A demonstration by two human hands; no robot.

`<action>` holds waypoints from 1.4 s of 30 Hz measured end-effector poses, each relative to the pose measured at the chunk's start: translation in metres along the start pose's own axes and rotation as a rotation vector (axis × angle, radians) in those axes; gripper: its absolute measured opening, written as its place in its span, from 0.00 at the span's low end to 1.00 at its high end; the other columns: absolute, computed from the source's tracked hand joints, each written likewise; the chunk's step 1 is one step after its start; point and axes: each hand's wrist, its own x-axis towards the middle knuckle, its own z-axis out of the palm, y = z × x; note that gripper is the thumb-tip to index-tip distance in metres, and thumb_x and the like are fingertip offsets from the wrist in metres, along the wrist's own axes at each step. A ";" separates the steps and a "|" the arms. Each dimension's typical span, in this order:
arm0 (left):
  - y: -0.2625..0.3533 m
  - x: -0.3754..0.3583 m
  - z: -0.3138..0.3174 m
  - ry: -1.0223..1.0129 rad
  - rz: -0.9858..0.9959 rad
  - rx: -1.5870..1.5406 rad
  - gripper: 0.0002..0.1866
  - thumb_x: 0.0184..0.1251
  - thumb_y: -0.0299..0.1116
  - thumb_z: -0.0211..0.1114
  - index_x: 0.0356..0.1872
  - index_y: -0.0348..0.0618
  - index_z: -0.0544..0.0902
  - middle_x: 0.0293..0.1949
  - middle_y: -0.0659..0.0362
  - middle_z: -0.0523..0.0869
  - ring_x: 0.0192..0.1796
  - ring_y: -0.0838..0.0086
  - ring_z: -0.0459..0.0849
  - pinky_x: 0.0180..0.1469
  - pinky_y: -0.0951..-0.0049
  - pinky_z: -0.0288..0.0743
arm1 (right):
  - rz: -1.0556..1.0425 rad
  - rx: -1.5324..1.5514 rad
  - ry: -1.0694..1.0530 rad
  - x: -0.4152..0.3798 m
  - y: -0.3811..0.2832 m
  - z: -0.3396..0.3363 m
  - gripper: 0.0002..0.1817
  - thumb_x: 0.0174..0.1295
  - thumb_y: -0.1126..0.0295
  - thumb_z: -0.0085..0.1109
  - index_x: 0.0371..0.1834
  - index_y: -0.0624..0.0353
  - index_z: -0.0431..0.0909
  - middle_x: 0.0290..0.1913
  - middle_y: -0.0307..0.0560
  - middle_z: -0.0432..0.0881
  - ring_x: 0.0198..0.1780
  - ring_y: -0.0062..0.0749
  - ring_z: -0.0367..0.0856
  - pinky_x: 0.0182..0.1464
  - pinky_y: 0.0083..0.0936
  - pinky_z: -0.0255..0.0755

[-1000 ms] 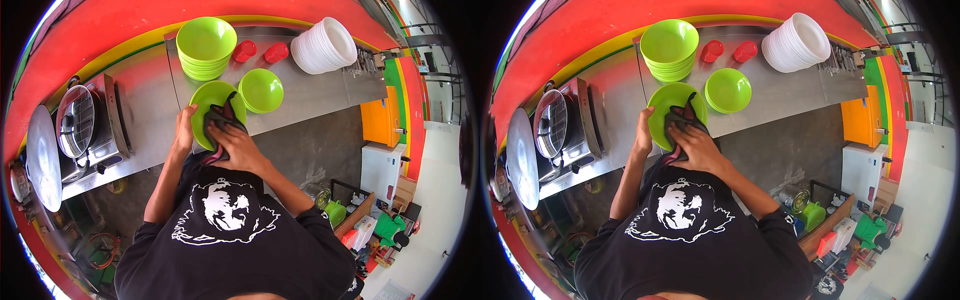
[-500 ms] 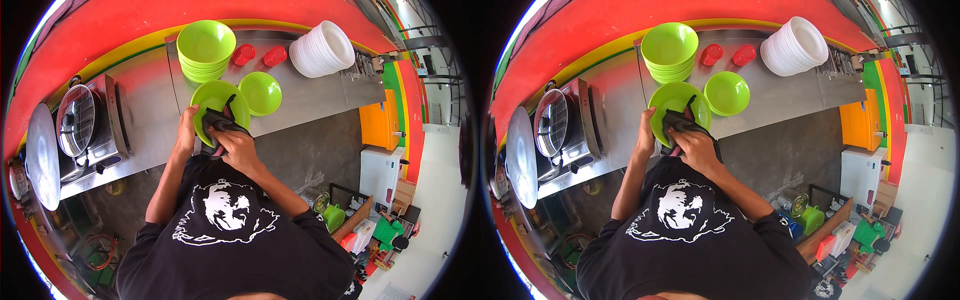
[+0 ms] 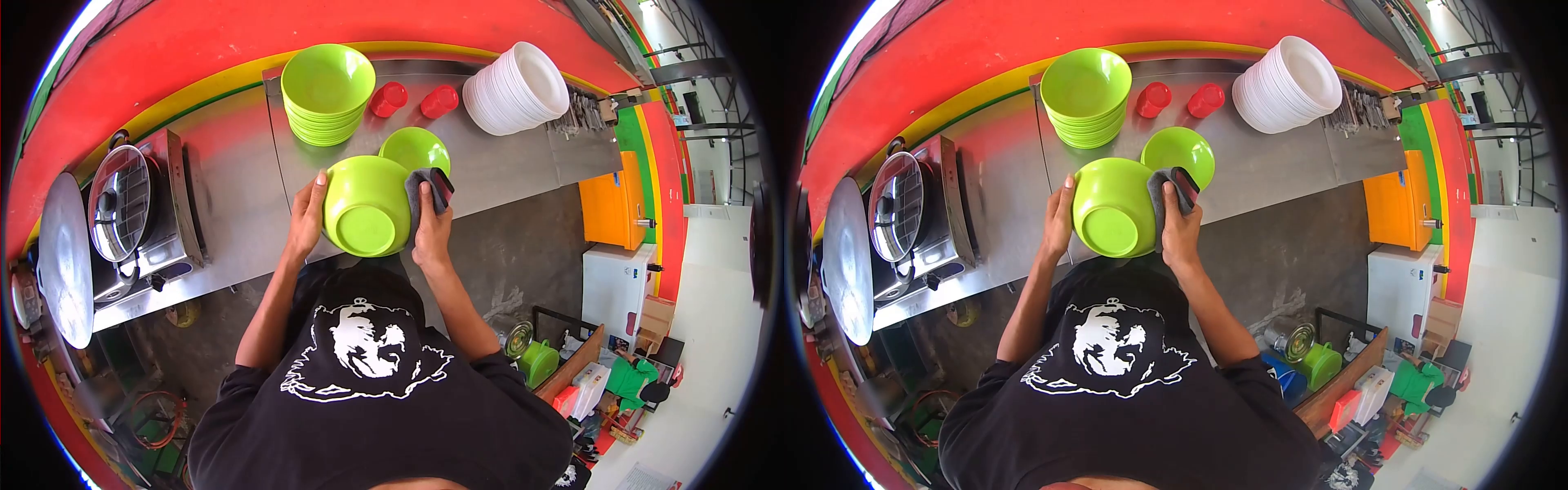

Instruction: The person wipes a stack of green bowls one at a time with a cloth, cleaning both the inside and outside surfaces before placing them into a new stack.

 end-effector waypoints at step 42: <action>0.050 0.010 -0.012 -0.154 -0.128 0.048 0.32 0.83 0.55 0.50 0.28 0.35 0.84 0.21 0.69 0.78 0.23 0.87 0.69 0.25 0.78 0.62 | -0.706 -0.670 -0.624 0.004 -0.020 -0.006 0.39 0.61 0.60 0.65 0.73 0.70 0.67 0.76 0.59 0.67 0.70 0.52 0.70 0.71 0.38 0.57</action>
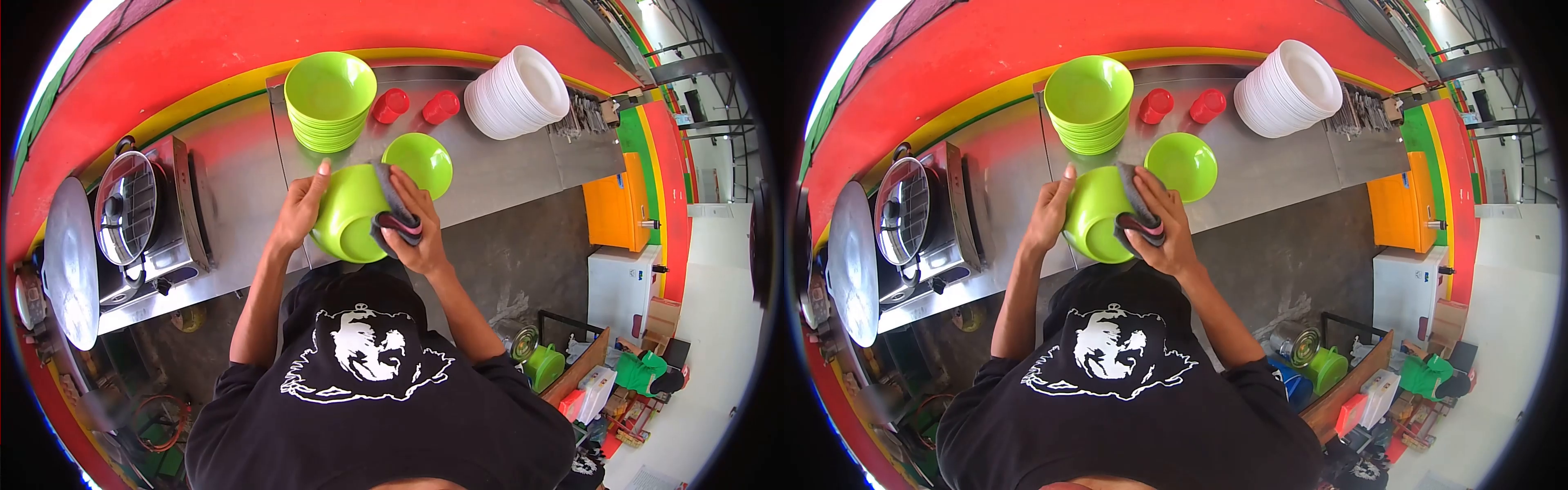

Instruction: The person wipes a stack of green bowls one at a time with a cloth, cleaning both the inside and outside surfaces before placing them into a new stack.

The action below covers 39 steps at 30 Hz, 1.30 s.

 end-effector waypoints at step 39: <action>-0.036 0.012 -0.004 -0.089 0.076 0.144 0.30 0.84 0.48 0.52 0.23 0.35 0.79 0.20 0.72 0.70 0.24 0.87 0.62 0.23 0.76 0.57 | -0.023 0.046 -0.208 0.027 0.005 0.015 0.53 0.48 0.51 0.79 0.76 0.63 0.64 0.69 0.55 0.71 0.66 0.51 0.72 0.70 0.40 0.64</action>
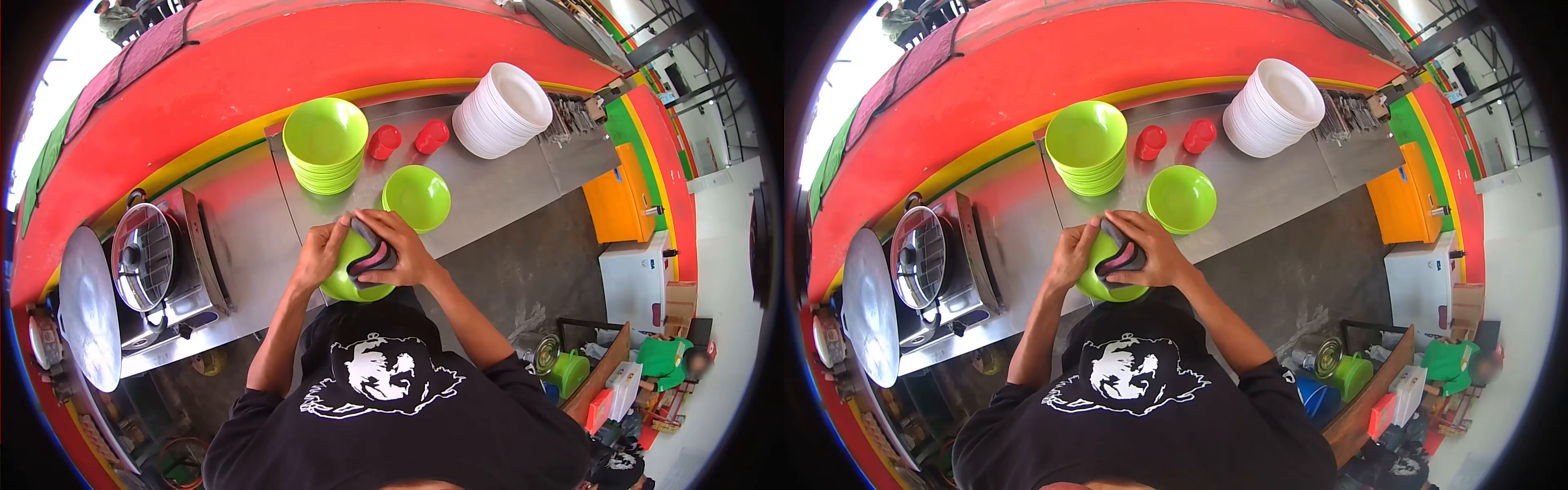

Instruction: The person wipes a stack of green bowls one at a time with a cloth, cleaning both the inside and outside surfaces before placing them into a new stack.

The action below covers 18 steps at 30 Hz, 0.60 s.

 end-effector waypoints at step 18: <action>0.011 -0.009 0.014 -0.054 -0.108 0.048 0.27 0.84 0.48 0.50 0.31 0.34 0.80 0.22 0.70 0.71 0.27 0.86 0.64 0.27 0.74 0.60 | 0.316 0.481 0.162 -0.050 0.019 0.006 0.41 0.60 0.63 0.75 0.75 0.61 0.67 0.68 0.48 0.74 0.67 0.33 0.74 0.70 0.30 0.64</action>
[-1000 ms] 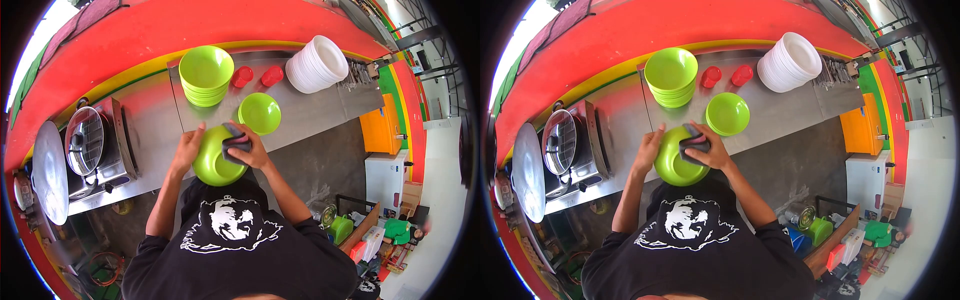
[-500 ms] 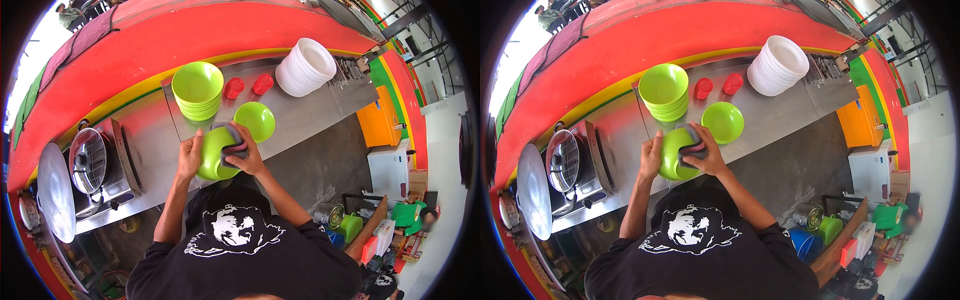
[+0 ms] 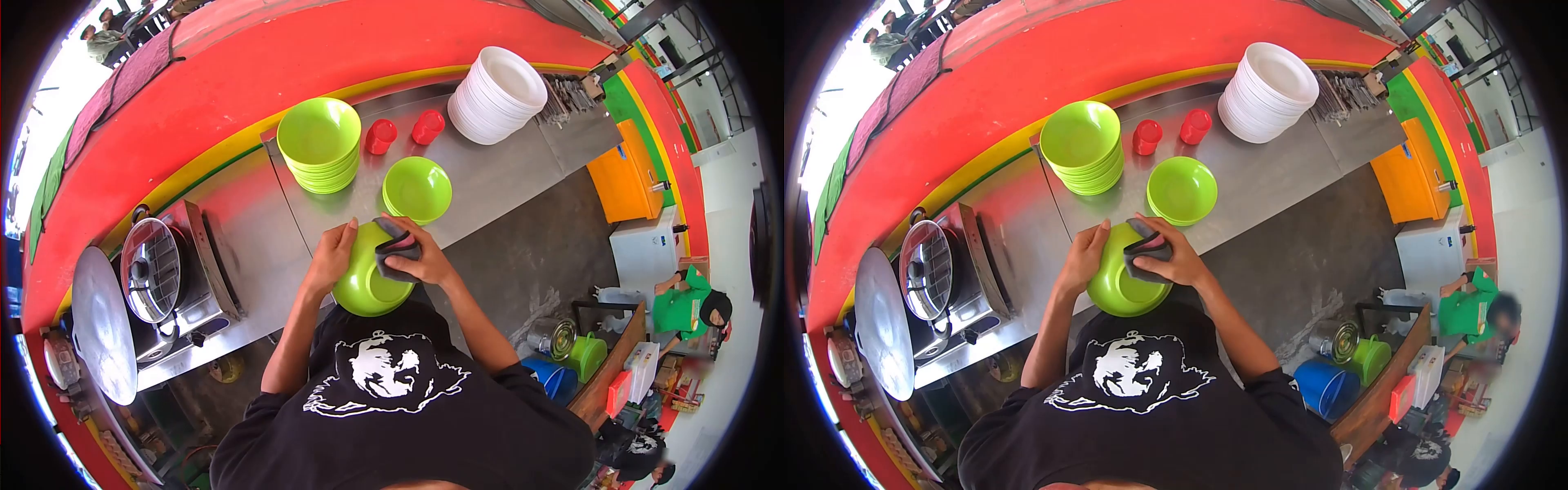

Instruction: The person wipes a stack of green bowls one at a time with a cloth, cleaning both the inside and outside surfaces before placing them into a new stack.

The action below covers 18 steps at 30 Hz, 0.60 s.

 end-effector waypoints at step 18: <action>0.000 -0.004 0.011 0.261 0.173 -0.110 0.30 0.84 0.51 0.48 0.20 0.44 0.71 0.19 0.71 0.68 0.24 0.87 0.60 0.25 0.76 0.55 | -0.254 -0.239 0.388 -0.005 -0.008 0.032 0.30 0.72 0.60 0.57 0.72 0.66 0.69 0.76 0.53 0.67 0.76 0.45 0.64 0.77 0.36 0.52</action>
